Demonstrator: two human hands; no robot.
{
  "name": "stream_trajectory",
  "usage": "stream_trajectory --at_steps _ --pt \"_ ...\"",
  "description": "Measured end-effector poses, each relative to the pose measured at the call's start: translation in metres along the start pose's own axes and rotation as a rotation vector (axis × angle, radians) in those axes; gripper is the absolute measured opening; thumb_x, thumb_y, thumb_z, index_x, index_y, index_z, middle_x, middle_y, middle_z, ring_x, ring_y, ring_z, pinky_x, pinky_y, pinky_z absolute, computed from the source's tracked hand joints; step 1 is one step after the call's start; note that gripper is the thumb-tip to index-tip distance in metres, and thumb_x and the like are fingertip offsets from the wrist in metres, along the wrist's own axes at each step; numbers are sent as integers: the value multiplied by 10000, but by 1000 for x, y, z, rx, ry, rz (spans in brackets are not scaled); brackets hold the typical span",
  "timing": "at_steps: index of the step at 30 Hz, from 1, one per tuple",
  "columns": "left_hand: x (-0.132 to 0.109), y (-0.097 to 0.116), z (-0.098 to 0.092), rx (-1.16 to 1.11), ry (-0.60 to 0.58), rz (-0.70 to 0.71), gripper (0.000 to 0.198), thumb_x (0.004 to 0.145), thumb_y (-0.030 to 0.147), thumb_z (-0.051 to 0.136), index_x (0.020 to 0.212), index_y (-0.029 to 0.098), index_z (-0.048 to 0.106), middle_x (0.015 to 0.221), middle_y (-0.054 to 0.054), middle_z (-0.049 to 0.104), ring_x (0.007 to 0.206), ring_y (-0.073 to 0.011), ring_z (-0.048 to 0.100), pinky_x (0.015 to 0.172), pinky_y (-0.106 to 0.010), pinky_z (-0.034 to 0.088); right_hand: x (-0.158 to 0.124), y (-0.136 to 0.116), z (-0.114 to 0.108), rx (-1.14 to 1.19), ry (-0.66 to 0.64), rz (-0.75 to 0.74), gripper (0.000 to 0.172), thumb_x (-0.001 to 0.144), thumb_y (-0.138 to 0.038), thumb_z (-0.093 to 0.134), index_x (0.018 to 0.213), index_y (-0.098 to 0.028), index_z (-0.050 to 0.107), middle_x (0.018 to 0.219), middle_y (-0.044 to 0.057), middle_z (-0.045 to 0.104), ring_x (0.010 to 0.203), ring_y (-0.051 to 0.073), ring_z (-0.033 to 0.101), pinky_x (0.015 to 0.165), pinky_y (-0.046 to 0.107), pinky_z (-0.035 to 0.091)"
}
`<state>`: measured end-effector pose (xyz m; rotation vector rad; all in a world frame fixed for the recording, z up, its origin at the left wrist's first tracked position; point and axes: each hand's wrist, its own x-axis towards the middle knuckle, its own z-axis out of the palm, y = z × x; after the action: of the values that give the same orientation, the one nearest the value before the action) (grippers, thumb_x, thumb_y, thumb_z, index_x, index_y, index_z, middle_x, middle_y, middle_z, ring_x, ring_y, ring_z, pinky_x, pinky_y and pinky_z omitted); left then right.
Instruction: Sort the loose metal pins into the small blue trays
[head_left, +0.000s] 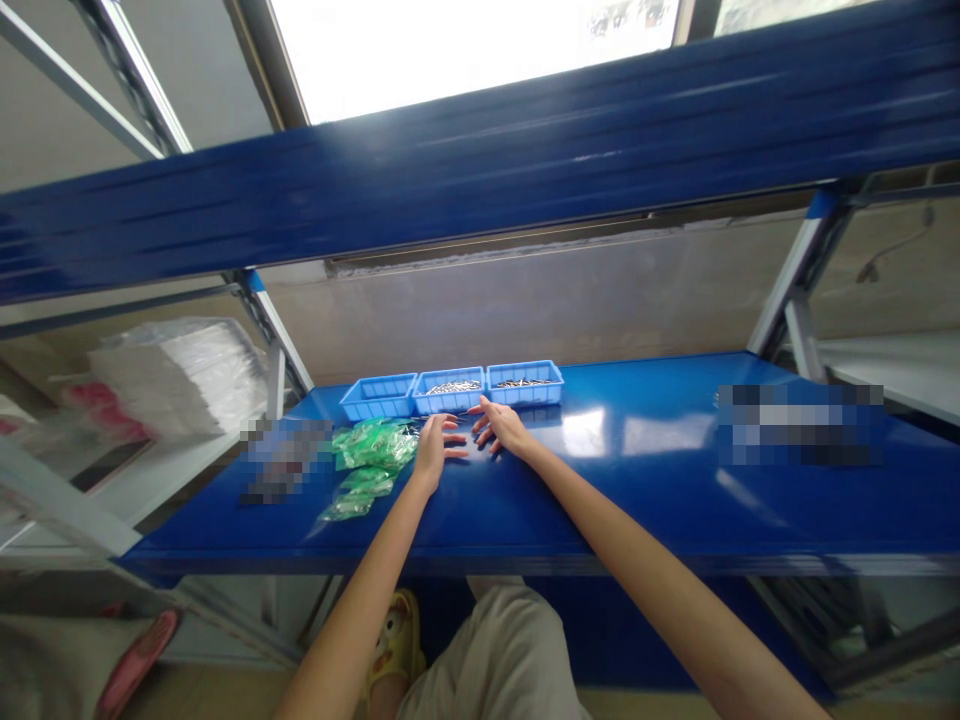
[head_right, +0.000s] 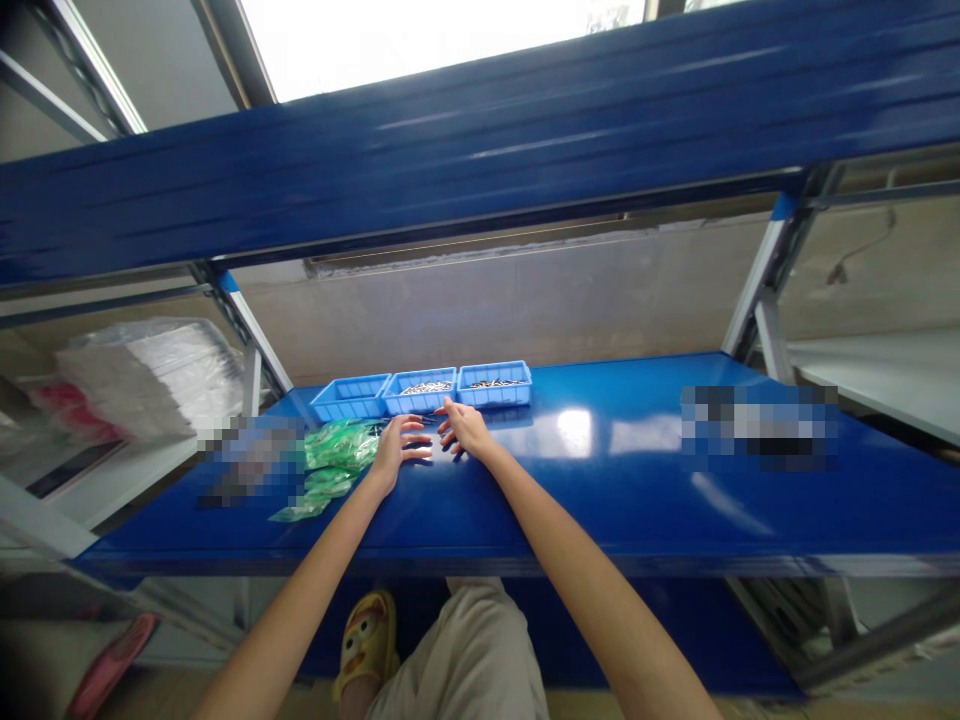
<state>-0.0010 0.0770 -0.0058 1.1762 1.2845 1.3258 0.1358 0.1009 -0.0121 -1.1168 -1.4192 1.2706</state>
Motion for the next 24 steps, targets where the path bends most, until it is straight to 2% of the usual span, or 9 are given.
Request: stream_trajectory --at_steps 2,4,6,9,12,16,24 --pt "3 -2 -3 131 112 83 253 759 323 341 796 159 529 822 -55 525 679 -158 573 496 -295 518 1 1 0 1 4 -2 495 859 -516 309 980 -115 572 740 76 597 443 104 563 292 170 404" --pt "5 -5 -5 362 236 225 227 750 271 356 796 165 551 865 -71 538 782 -181 558 621 -329 521 2 1 0 5 3 7 490 859 -512 316 982 -112 570 758 80 600 438 101 563 285 165 394" --pt "7 -9 -5 628 262 399 213 723 200 396 843 166 570 920 -80 558 903 -205 528 798 -374 467 3 2 0 11 1 25 486 859 -512 318 987 -115 568 767 80 605 436 97 563 287 162 393" --pt "7 -15 -2 928 109 542 295 703 146 439 968 171 565 1058 -86 566 1047 -234 469 933 -419 349 6 3 0 24 -2 46 486 860 -516 312 990 -122 566 770 78 614 440 96 569 295 163 401" --pt "7 -19 1 1072 6 514 323 739 172 437 1043 171 546 1162 -95 532 1113 -246 433 946 -433 309 7 3 0 29 -5 47 488 861 -516 309 969 -118 570 760 77 617 440 95 570 292 160 401" --pt "5 -18 1 1134 -29 496 296 776 189 407 1033 176 552 1153 -89 535 1083 -230 458 932 -416 304 6 3 1 17 -10 40 501 854 -525 317 903 -104 585 734 77 612 429 92 560 282 158 396" --pt "4 -17 -2 1107 -84 554 270 770 121 389 936 193 590 975 -59 578 969 -207 504 847 -378 356 7 2 1 26 -17 42 474 876 -475 306 833 -95 585 711 71 612 423 90 558 276 153 397"
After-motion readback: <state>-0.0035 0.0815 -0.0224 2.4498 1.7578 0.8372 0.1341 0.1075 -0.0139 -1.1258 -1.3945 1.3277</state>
